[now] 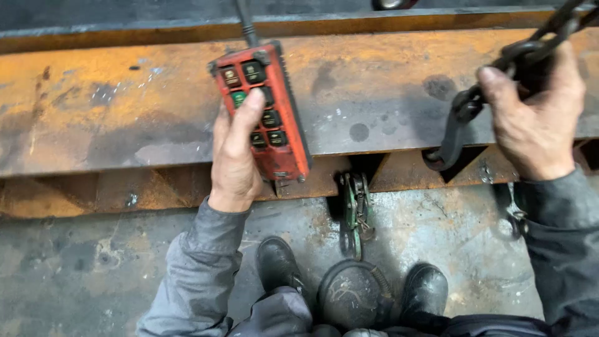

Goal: The person uses an overhead crane and manual force to reposition and rotate large metal structural components on a fabrication floor.

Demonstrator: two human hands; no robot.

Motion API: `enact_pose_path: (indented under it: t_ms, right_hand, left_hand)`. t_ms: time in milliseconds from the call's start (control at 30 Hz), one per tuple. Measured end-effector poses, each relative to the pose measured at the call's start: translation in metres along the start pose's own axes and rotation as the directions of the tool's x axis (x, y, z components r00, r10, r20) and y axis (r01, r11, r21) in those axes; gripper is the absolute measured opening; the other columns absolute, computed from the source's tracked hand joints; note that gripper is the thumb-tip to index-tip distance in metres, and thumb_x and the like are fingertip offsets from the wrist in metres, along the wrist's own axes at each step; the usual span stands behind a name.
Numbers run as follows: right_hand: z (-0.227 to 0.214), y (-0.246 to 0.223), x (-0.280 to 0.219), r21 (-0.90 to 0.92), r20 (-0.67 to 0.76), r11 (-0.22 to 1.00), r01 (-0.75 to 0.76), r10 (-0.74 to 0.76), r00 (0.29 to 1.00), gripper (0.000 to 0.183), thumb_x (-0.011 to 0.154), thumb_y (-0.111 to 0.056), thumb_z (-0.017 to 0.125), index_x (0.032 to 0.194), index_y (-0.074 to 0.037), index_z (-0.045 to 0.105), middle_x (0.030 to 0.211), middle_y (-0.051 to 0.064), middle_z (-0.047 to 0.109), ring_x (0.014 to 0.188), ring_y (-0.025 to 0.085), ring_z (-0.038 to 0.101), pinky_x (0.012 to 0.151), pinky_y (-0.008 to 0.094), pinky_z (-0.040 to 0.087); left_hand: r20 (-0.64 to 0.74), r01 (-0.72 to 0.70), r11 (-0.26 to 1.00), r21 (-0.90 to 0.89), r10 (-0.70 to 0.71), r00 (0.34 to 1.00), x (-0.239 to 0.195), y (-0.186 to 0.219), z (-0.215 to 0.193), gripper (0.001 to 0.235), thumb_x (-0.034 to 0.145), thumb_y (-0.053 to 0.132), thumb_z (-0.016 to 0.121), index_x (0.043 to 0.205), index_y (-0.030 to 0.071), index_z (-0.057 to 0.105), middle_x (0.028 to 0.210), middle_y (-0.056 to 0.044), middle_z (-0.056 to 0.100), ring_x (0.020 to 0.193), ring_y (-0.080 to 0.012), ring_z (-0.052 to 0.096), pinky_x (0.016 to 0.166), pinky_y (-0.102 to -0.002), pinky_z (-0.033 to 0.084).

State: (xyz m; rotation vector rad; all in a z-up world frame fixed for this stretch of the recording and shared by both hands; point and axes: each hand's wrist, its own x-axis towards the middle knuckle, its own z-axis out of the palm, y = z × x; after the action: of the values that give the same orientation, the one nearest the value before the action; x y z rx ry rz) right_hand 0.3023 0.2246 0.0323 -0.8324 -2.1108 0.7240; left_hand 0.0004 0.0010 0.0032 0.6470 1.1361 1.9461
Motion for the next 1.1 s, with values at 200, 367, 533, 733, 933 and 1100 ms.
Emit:
enact_pose_path:
  t_ms: [200,367,533,733,933,1100]
  right_hand:
    - [-0.011,0.007,0.008,-0.125,0.060,0.990,0.069,-0.062,0.996,0.025,0.114,-0.015,0.070,0.120,0.004,0.055,0.103,0.011,0.070,0.093,0.018,0.070,0.085,0.030,0.058]
    - [-0.016,-0.002,0.017,-0.238,0.106,0.970,0.042,-0.017,0.994,0.027,0.111,-0.017,0.075,0.114,0.003,0.057,0.100,0.012,0.072,0.090,0.021,0.072,0.083,0.034,0.060]
    - [-0.011,0.008,0.012,-0.224,0.142,0.973,-0.052,0.085,0.986,0.030,0.107,-0.021,0.073,0.118,0.001,0.056,0.099,0.015,0.073,0.087,0.025,0.073,0.078,0.039,0.060]
    - [-0.033,0.009,-0.005,-0.262,0.321,0.947,-0.184,0.265,0.909,0.033,0.099,-0.028,0.068,0.111,-0.001,0.053,0.089,0.014,0.074,0.075,0.026,0.075,0.065,0.040,0.061]
    - [-0.069,-0.013,-0.015,-0.482,0.423,0.829,-0.284,0.504,0.753,0.028,0.088,-0.030,0.076,0.101,-0.007,0.065,0.086,0.012,0.079,0.077,0.026,0.073,0.074,0.046,0.059]
    - [-0.121,0.041,-0.052,-0.357,0.495,0.898,-0.258,0.415,0.763,0.021,0.085,-0.029,0.077,0.095,-0.012,0.070,0.093,0.008,0.074,0.091,0.023,0.073,0.086,0.049,0.056]
  left_hand:
    - [-0.072,0.057,0.997,-0.050,-0.061,0.996,0.011,0.015,0.018,0.036,0.102,0.032,0.065,0.124,0.004,0.065,0.106,-0.003,0.070,0.092,-0.0127,0.068,0.084,-0.030,0.057]
    - [-0.116,0.074,0.994,-0.079,-0.083,0.990,0.022,0.020,0.022,0.034,0.104,0.031,0.064,0.124,0.003,0.065,0.107,-0.004,0.070,0.094,-0.0128,0.069,0.086,-0.030,0.057]
    - [-0.104,0.075,0.992,-0.104,-0.086,0.991,0.025,0.018,0.027,0.034,0.105,0.031,0.062,0.125,0.004,0.065,0.109,-0.004,0.070,0.096,-0.0134,0.069,0.086,-0.031,0.058]
    - [-0.135,0.077,0.994,-0.081,-0.087,0.987,0.028,0.012,0.023,0.033,0.106,0.030,0.061,0.126,0.004,0.064,0.112,-0.004,0.070,0.099,-0.0138,0.069,0.090,-0.031,0.057]
    - [-0.126,0.102,0.991,-0.084,-0.112,0.986,0.033,0.006,0.027,0.036,0.105,0.032,0.061,0.128,0.004,0.063,0.114,-0.005,0.070,0.102,-0.0155,0.069,0.094,-0.033,0.057]
    - [-0.088,0.140,0.988,-0.061,-0.145,0.985,0.032,-0.004,0.034,0.038,0.106,0.033,0.061,0.130,0.003,0.063,0.116,-0.006,0.070,0.104,-0.0165,0.068,0.095,-0.034,0.056]
